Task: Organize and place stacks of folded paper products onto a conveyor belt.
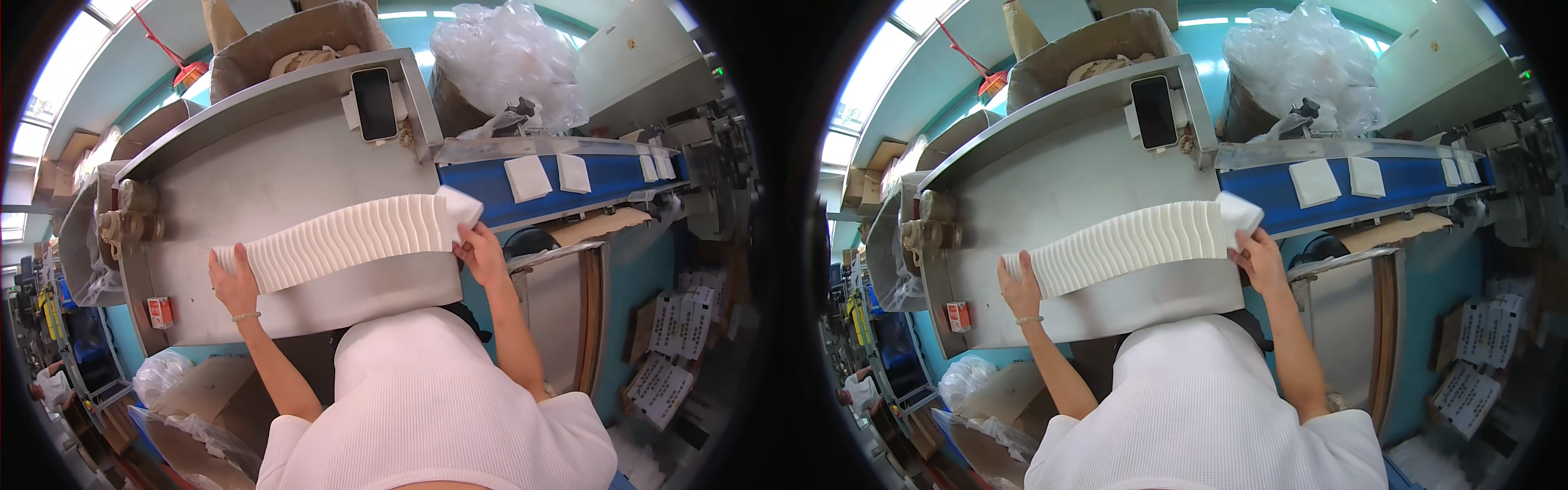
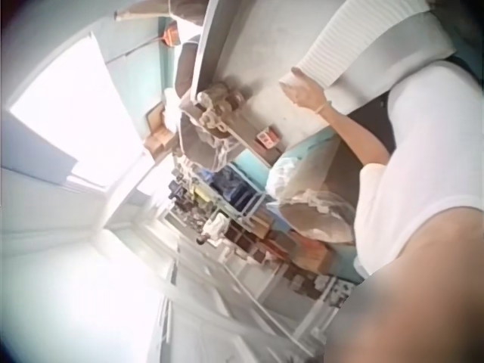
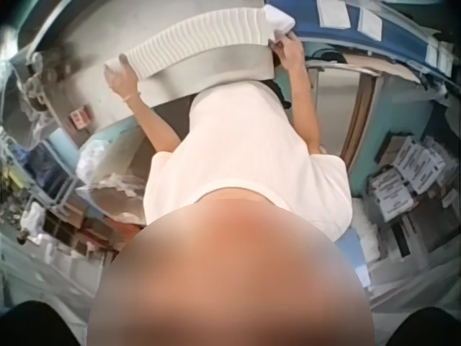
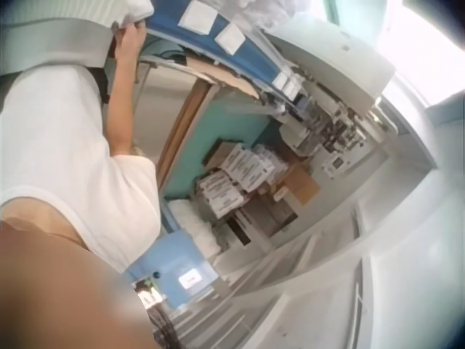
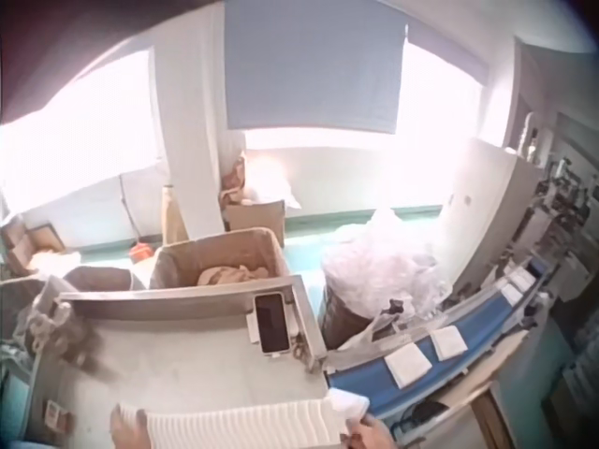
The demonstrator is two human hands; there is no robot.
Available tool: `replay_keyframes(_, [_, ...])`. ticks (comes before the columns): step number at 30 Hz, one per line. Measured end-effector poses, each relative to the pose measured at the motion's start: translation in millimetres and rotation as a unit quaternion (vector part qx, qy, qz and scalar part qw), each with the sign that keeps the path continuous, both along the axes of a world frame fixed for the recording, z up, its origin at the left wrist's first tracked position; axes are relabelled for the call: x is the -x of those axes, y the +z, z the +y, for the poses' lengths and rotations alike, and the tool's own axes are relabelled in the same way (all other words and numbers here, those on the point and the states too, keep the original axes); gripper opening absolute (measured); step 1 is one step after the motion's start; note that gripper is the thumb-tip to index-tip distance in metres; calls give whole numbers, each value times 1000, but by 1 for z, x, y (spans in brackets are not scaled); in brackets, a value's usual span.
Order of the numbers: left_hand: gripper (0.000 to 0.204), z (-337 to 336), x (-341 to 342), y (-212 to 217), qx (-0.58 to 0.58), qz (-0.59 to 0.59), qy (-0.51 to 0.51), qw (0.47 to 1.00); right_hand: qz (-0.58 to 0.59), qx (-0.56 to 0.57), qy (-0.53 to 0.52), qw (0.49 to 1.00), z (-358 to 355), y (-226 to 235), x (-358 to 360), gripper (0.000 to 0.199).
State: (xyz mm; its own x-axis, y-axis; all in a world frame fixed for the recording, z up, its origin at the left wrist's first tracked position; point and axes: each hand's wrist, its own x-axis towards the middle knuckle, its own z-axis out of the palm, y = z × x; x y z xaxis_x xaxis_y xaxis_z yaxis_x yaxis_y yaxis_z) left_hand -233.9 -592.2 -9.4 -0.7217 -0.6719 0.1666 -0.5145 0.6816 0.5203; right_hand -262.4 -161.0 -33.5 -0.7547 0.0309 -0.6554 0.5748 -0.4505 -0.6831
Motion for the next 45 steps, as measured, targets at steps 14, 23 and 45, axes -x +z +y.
replay_keyframes(14, [78,7,2,2,-8,6,-3,1000,-22,51,153,987,-2,10,-4,36])
replay_keyframes(23, [77,12,2,5,-16,8,-5,1000,52,-31,7,998,7,-10,7,34])
replay_keyframes(45, [80,22,0,11,-27,-26,-11,999,-43,143,137,979,-19,-1,-2,43])
